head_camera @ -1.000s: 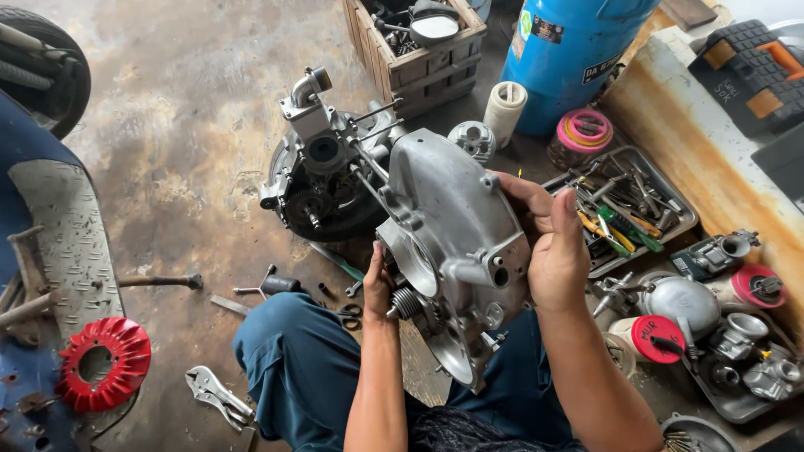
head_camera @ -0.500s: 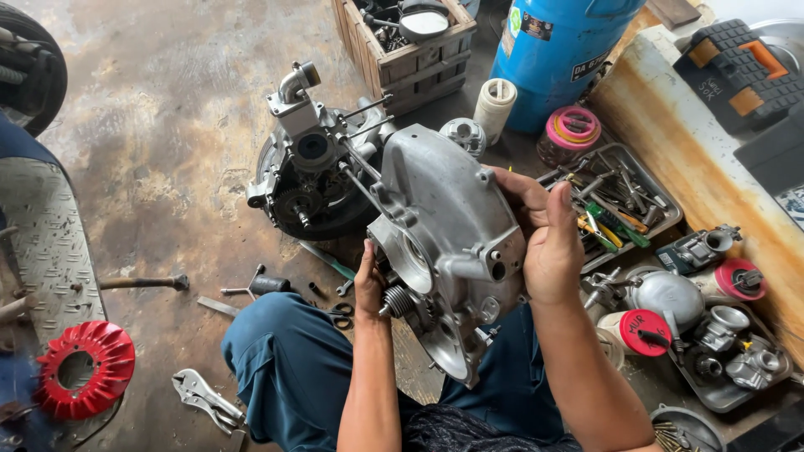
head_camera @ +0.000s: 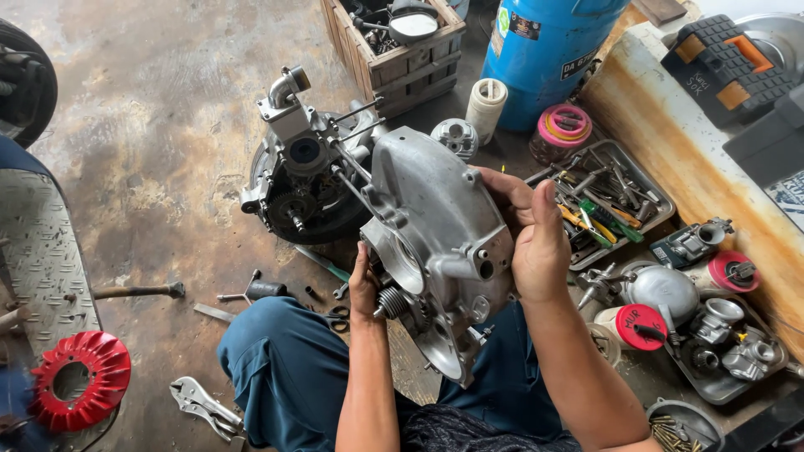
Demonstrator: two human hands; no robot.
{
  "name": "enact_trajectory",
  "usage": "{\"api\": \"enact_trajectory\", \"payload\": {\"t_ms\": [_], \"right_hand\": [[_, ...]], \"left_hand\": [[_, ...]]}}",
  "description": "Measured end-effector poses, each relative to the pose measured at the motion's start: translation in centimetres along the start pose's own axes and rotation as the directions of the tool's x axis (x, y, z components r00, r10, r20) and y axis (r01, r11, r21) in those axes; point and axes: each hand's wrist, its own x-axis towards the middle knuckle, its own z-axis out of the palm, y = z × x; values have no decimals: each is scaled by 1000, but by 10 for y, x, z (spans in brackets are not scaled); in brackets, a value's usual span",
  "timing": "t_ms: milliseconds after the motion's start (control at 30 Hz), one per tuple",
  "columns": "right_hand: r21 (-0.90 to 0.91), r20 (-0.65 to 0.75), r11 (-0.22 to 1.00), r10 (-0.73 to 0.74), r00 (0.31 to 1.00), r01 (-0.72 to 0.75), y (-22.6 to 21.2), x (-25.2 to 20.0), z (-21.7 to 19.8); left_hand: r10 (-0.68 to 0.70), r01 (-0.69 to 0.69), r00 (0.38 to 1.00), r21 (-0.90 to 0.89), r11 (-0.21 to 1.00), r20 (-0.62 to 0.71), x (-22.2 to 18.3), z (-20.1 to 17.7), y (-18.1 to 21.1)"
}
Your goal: Assembling components of a motorcycle engine including bolts and internal parts.
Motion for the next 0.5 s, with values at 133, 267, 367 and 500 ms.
{"api": "enact_trajectory", "payload": {"t_ms": [133,267,367,500], "right_hand": [[-3,-1,1000,0,1000,0,6,4,-4],[1,7,1000,3,1000,-3,5,3,3],[5,14,1000,11,1000,-11,-4,-1,17],[-11,10,1000,27,1000,-27,-5,-6,21]], "left_hand": [[12,-13,1000,55,998,27,19,-25,-9],[-28,26,999,75,997,17,29,-37,-14],[-76,76,997,7,997,-5,27,-35,-15],[-85,85,996,-24,996,-38,10,-19,-9]]}}
